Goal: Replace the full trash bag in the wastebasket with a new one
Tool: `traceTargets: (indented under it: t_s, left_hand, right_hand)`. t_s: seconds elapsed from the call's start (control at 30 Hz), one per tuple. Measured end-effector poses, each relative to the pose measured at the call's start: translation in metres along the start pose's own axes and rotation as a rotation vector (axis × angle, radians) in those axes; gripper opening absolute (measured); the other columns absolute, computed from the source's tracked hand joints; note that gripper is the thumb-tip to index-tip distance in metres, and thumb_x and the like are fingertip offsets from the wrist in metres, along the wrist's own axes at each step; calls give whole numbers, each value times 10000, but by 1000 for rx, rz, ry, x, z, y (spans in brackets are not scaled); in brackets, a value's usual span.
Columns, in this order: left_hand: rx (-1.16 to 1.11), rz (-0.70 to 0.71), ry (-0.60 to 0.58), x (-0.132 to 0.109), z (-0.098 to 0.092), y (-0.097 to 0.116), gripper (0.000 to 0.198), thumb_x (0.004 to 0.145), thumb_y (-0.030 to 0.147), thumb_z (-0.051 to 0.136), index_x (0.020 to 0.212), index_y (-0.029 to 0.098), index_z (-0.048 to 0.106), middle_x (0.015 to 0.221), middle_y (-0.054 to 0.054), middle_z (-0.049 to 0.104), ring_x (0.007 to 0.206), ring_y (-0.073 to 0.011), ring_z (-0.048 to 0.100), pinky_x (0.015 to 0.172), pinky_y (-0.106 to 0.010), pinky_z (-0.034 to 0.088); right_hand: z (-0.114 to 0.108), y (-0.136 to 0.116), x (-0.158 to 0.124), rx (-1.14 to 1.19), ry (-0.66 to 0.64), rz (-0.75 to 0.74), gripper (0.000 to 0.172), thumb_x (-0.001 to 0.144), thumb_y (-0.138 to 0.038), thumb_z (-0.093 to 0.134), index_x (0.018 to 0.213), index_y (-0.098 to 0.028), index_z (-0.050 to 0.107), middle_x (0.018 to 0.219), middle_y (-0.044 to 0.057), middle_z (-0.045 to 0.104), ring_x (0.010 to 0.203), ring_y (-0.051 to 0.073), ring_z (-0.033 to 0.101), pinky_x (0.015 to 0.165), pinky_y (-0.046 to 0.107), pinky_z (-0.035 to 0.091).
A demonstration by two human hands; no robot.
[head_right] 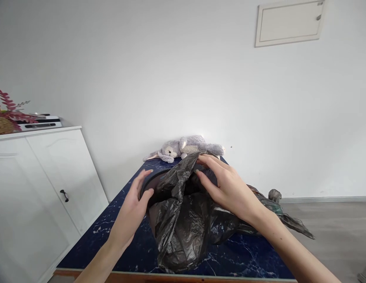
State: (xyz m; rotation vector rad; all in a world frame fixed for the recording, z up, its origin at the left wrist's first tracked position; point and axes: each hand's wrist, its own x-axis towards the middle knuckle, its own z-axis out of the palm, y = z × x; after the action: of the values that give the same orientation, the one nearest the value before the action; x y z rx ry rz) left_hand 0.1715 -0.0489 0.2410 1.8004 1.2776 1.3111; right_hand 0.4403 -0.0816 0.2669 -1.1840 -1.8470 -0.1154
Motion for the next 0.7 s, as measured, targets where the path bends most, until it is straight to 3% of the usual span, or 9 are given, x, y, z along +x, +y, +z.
traceTargets:
  t_s: [0.03, 0.1, 0.2, 0.27, 0.3, 0.4, 0.47, 0.57, 0.7]
  left_hand:
    - [29, 134, 43, -2, 0, 7, 420, 1073, 389, 508, 1486, 335, 561, 1760, -66, 329, 1626, -366, 299, 1134, -550, 559]
    - [86, 463, 34, -6, -1, 24, 318, 1080, 283, 460, 1349, 305, 629, 1662, -64, 500, 1621, -307, 332, 1251, -577, 424]
    - [228, 936, -257, -7, -1, 51, 339, 996, 143, 462, 1248, 275, 648, 1336, -42, 766, 1472, -270, 561, 1330, -623, 240]
    - [306, 1130, -403, -5, -1, 62, 304, 948, 171, 505, 1197, 242, 665, 1115, -31, 826, 1250, -266, 718, 1333, -611, 230]
    - [335, 1178, -412, -2, -1, 65, 251, 940, 198, 518, 1129, 231, 681, 1001, -23, 826, 1098, -252, 764, 1320, -592, 266]
    - [415, 1212, -290, 4, -5, 61, 171, 938, 209, 504, 859, 246, 651, 719, 18, 730, 690, -183, 691, 1157, -506, 465]
    - [463, 1213, -199, 8, -12, 54, 186, 919, 179, 503, 783, 256, 603, 649, 40, 686, 569, -157, 602, 999, -452, 521]
    - [520, 1154, -109, 17, -24, 41, 200, 933, 143, 492, 802, 251, 597, 652, 50, 701, 516, -138, 561, 889, -415, 490]
    - [625, 942, -93, 32, -35, 25, 319, 1052, 199, 384, 859, 239, 635, 789, 5, 767, 648, -169, 658, 928, -423, 439]
  right_hand:
    - [1, 1, 0, 12, 1, -2, 335, 1079, -422, 512, 1336, -227, 605, 1424, 118, 690, 1265, 299, 687, 1072, 483, 557]
    - [2, 0, 0, 43, -4, -18, 345, 1078, -419, 527, 1356, -230, 600, 1403, 105, 701, 1250, 276, 696, 1071, 464, 565]
    - [3, -6, 2, 111, -49, -45, 339, 1089, -403, 520, 1378, -241, 593, 1392, 82, 705, 1240, 235, 703, 1058, 408, 581]
    - [4, -10, 4, 146, -95, -49, 351, 1098, -403, 500, 1401, -247, 585, 1405, 75, 699, 1245, 222, 702, 1055, 386, 587]
    - [4, -11, 5, 147, -112, -46, 362, 1103, -411, 488, 1413, -249, 581, 1413, 74, 696, 1259, 224, 696, 1062, 389, 584]
    - [5, -9, 7, 90, -149, -11, 437, 1106, -491, 458, 1444, -240, 576, 1457, 87, 676, 1345, 259, 644, 1139, 444, 537]
    - [7, -6, 7, 58, -186, 48, 543, 1095, -587, 436, 1481, -224, 559, 1533, 104, 621, 1435, 289, 572, 1208, 488, 476]
    - [12, 3, 9, 80, -231, 145, 668, 1074, -692, 379, 1529, -229, 538, 1628, 106, 531, 1535, 309, 462, 1273, 516, 395]
    - [21, 21, 23, 232, -237, 202, 675, 1059, -739, 353, 1480, -280, 614, 1588, 81, 583, 1496, 325, 514, 1289, 551, 357]
